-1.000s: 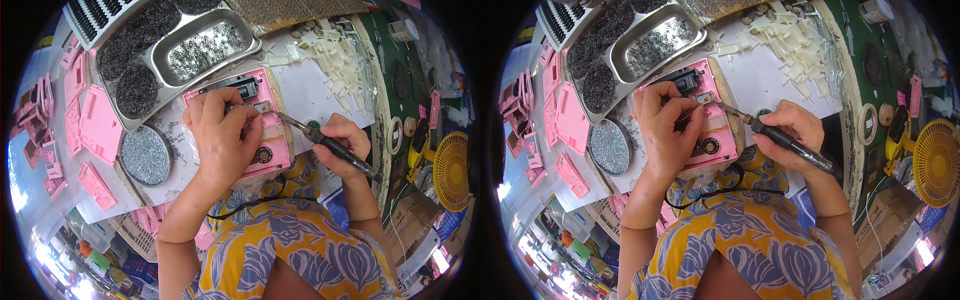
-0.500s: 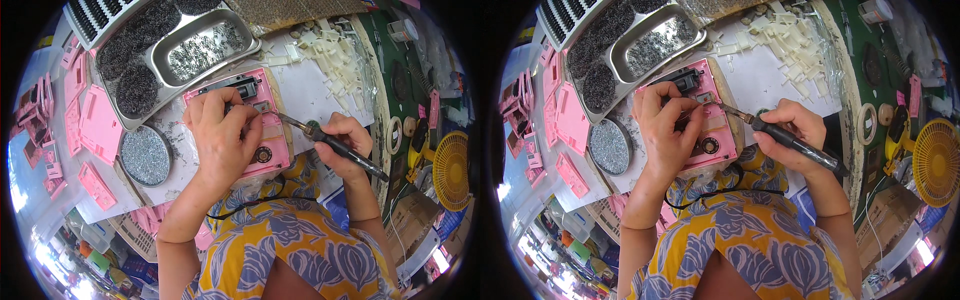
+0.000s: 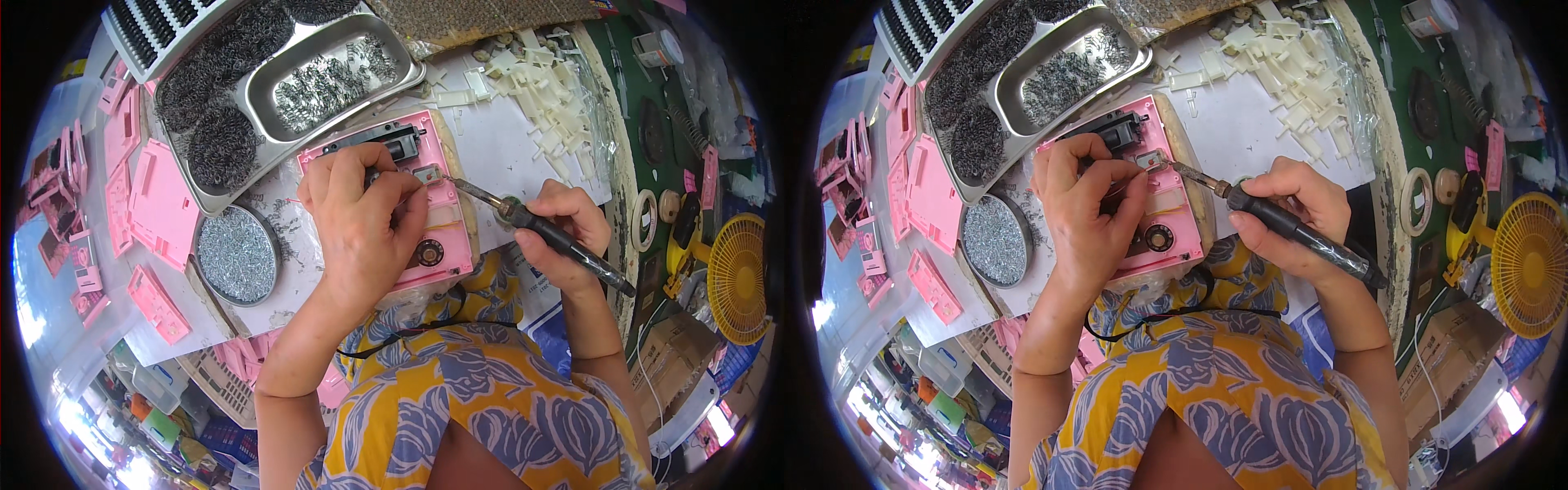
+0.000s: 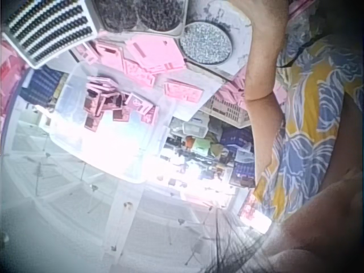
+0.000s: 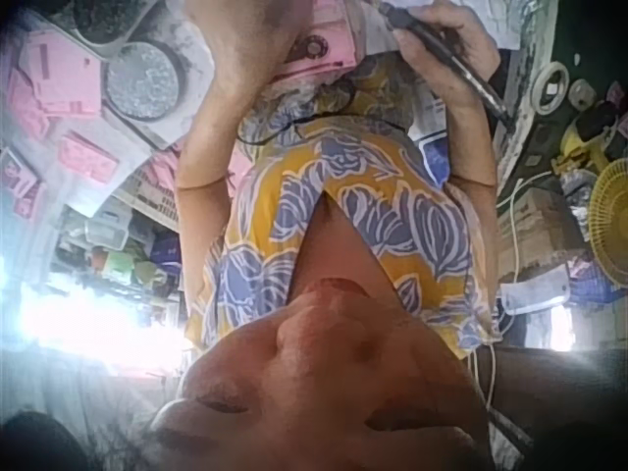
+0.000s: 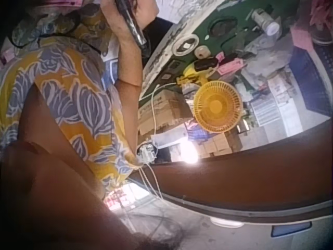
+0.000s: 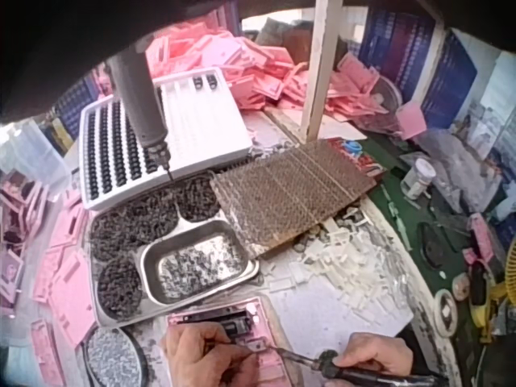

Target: Assembling a toy by soldering electronic components and securing the casing with screws.

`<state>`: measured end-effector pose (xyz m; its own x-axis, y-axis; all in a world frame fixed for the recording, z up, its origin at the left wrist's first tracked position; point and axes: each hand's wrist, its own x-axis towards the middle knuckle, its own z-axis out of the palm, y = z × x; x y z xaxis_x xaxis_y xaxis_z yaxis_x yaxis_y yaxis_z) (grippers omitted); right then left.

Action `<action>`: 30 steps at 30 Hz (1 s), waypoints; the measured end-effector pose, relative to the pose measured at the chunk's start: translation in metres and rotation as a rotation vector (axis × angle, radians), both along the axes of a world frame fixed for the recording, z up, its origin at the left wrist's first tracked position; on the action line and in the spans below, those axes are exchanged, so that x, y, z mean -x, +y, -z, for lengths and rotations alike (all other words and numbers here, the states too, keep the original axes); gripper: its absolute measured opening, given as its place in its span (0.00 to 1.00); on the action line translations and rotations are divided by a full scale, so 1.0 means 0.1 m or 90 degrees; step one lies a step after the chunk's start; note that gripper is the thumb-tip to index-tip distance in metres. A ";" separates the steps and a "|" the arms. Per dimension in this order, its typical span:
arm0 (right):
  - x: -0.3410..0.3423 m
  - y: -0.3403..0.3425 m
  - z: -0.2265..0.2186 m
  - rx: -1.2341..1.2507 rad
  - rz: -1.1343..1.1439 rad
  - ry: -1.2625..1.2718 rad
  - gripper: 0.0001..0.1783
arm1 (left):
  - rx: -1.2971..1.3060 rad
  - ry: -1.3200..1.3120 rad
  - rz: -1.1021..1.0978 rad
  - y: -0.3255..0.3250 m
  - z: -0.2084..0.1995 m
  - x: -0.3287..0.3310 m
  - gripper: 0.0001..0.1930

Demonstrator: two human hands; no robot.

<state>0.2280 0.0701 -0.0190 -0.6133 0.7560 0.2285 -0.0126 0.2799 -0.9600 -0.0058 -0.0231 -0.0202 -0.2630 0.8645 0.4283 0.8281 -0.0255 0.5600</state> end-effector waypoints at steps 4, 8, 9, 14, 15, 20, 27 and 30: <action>0.00 0.00 -0.01 -0.004 0.005 0.002 0.16 | 0.011 0.005 0.000 -0.01 -0.03 0.00 0.07; -0.01 0.02 -0.02 -0.006 0.008 0.002 0.16 | 0.020 0.005 0.007 -0.01 -0.05 0.00 0.07; -0.01 0.02 -0.02 -0.007 0.008 0.004 0.16 | 0.023 0.005 0.009 -0.01 -0.05 0.00 0.07; -0.02 0.04 -0.05 -0.012 0.007 0.004 0.17 | 0.041 0.017 0.013 -0.02 -0.07 0.01 0.06; -0.02 0.04 -0.06 -0.015 0.007 0.004 0.17 | 0.046 0.020 0.013 -0.02 -0.07 0.00 0.06; -0.03 0.06 -0.06 -0.029 0.010 0.008 0.17 | 0.058 0.043 0.011 -0.01 -0.10 0.00 0.06; -0.06 0.08 -0.06 -0.042 0.026 0.006 0.17 | 0.068 0.072 0.001 0.00 -0.19 -0.01 0.07; -0.07 0.07 -0.07 -0.025 0.030 0.009 0.17 | 0.074 0.078 0.004 0.00 -0.20 -0.01 0.06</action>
